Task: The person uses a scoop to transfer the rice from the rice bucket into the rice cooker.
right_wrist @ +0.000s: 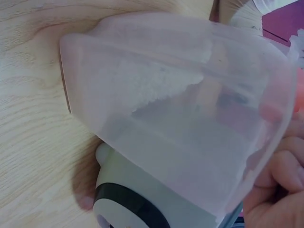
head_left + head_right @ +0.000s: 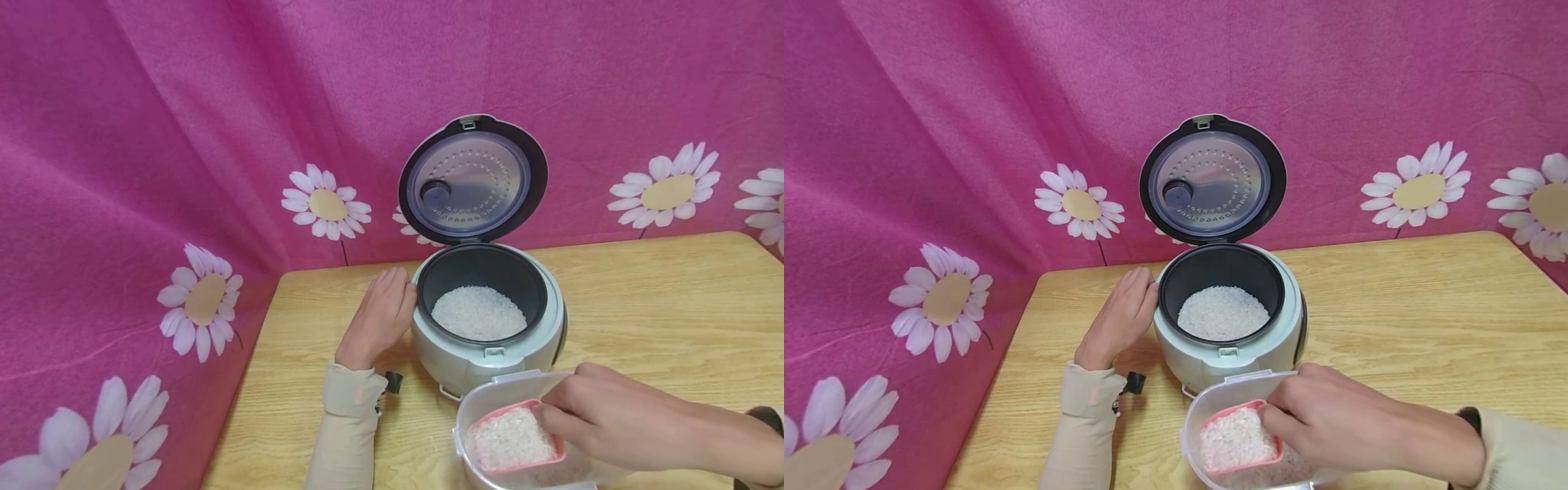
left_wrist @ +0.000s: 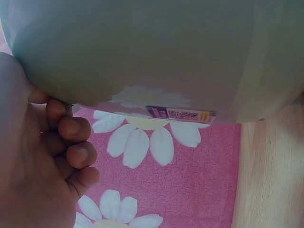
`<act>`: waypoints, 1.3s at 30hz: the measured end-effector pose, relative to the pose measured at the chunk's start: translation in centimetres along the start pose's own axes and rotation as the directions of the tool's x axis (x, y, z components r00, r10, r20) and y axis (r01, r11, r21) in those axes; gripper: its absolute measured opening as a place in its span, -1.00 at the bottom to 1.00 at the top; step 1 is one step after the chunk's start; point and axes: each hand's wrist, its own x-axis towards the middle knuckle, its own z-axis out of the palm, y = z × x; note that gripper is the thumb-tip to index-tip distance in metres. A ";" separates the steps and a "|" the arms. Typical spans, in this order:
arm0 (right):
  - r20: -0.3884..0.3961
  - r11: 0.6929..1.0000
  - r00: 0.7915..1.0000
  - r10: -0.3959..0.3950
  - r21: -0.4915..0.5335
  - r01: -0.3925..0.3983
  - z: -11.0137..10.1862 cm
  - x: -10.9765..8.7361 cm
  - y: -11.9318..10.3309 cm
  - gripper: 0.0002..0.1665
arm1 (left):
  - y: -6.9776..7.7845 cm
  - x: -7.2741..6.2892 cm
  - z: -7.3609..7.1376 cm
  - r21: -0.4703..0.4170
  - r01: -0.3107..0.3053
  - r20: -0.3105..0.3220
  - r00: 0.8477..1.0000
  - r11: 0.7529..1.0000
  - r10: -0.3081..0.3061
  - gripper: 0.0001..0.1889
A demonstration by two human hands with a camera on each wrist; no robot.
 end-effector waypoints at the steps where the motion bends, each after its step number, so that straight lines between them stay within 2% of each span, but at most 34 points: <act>1: -0.004 1.000 1.000 0.005 -0.002 -0.005 -0.1 -0.1 0.1 -0.58 | 0.0 0.0 0.0 0.000 -0.002 -0.001 1.000 1.000 0.002 -0.82; 3: -0.020 1.000 1.000 0.010 -0.023 -0.011 -0.3 -0.3 0.2 -0.59 | 0.0 0.0 0.0 0.002 -0.004 -0.003 1.000 1.000 0.004 -0.82; 7: -0.021 0.997 0.998 0.068 -0.038 -0.068 -0.7 -0.6 0.5 -0.69 | -0.1 0.0 0.1 0.006 -0.010 -0.008 1.000 1.000 0.010 -0.81; 13: -0.065 0.996 0.997 0.044 -0.074 -0.049 -1.3 -1.0 0.9 -0.60 | -0.1 0.0 0.1 0.013 -0.009 -0.007 1.000 1.000 0.009 -0.83; 19: -0.057 0.995 0.995 0.087 -0.053 -0.090 -2.1 -1.1 1.2 -0.63 | -0.1 -0.1 0.0 0.008 -0.010 -0.009 1.000 1.000 0.010 -0.83; 23: -0.116 0.994 0.993 0.026 -0.098 -0.038 -2.4 -1.2 1.2 -0.52 | 0.0 -0.1 0.0 0.005 0.000 -0.004 1.000 1.000 0.000 -0.83; 26: -0.149 0.993 0.989 0.015 -0.114 -0.032 -2.8 -1.2 1.3 -0.54 | 0.0 -0.1 0.0 0.002 0.008 -0.001 1.000 1.000 -0.008 -0.83; 33: -0.216 0.987 0.976 0.009 -0.155 -0.043 -3.5 -0.7 1.8 -0.53 | -0.1 -0.1 0.0 -0.006 0.002 -0.003 1.000 1.000 -0.003 -0.83; 39: -0.223 0.989 0.974 0.030 -0.133 -0.061 -4.2 -0.2 2.1 -0.56 | -0.1 -0.1 0.0 0.002 -0.011 -0.009 1.000 1.000 0.011 -0.84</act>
